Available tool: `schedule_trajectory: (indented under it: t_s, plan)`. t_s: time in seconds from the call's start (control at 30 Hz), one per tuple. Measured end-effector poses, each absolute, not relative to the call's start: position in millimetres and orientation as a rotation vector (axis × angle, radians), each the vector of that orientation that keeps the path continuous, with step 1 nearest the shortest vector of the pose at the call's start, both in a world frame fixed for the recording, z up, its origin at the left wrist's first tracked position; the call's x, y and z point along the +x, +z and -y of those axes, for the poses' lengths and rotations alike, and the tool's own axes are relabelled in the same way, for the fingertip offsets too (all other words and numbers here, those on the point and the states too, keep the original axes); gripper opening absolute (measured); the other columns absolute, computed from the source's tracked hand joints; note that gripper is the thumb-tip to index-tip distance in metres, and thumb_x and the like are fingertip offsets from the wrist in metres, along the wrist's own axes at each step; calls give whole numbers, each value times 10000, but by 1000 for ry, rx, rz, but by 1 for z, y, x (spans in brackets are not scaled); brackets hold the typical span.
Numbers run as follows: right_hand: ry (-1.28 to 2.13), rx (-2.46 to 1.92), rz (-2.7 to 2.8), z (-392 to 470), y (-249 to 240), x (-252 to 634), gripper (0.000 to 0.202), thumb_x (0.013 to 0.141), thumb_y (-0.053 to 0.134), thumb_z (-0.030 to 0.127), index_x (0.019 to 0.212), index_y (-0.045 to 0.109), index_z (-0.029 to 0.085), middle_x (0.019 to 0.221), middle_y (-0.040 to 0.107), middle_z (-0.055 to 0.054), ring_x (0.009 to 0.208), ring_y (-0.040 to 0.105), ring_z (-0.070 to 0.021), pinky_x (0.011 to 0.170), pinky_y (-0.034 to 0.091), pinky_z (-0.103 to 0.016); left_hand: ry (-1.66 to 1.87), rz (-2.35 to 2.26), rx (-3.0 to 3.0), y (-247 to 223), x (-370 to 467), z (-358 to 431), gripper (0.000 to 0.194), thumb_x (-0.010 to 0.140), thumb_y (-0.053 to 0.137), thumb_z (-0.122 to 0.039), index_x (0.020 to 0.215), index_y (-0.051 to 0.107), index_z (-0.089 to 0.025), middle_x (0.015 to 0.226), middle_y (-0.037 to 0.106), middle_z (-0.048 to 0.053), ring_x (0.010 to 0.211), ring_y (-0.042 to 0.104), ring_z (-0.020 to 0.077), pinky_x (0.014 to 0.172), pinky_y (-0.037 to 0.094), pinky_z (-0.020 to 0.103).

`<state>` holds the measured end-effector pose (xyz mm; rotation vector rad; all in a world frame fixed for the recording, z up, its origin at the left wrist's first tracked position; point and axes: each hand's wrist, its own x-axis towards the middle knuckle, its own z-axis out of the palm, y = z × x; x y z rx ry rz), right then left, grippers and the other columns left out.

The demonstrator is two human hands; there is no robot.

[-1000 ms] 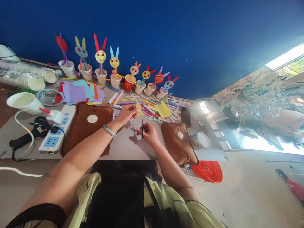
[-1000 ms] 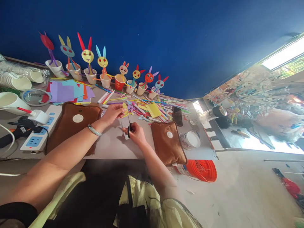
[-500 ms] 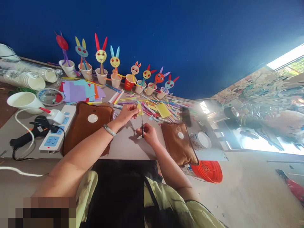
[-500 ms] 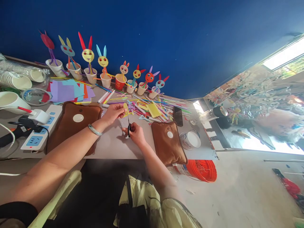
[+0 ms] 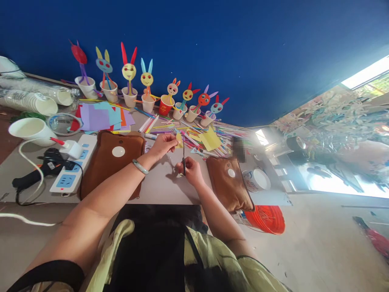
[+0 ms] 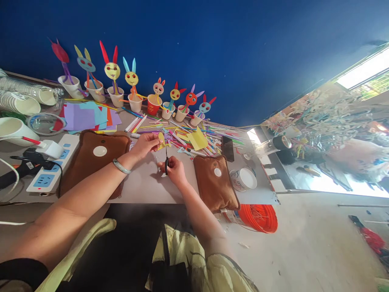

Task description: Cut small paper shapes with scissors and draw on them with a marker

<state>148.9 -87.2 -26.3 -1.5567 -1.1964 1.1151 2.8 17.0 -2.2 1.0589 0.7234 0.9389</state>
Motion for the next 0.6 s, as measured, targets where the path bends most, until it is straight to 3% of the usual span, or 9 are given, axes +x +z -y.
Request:
schedule_trajectory:
  t_s: [0.13, 0.27, 0.6]
  plan:
    - [1070, -1526, 1159, 87, -17, 149, 399, 705, 731, 548, 676, 502, 223, 557, 615, 18, 478, 477, -110, 475, 341, -243, 941, -681, 1067, -4, 3, -17, 274, 700, 775, -286, 597, 563, -148, 455, 525, -28, 412, 444, 54, 431, 259, 194]
    - [947, -1486, 1066, 84, -12, 150, 387, 658, 787, 506, 739, 544, 216, 644, 647, 13, 537, 504, -114, 515, 378, -247, 934, -625, 1103, -6, 2, -18, 351, 667, 813, -366, 575, 553, -148, 464, 523, -22, 416, 428, 49, 436, 250, 200]
    - [760, -1448, 1025, 71, -1, 144, 377, 668, 771, 475, 801, 524, 223, 752, 658, -4, 679, 579, -149, 619, 451, -274, 889, -641, 1180, -6, 4, -14, 335, 678, 802, -374, 597, 567, -149, 471, 515, -26, 423, 439, 55, 434, 249, 203]
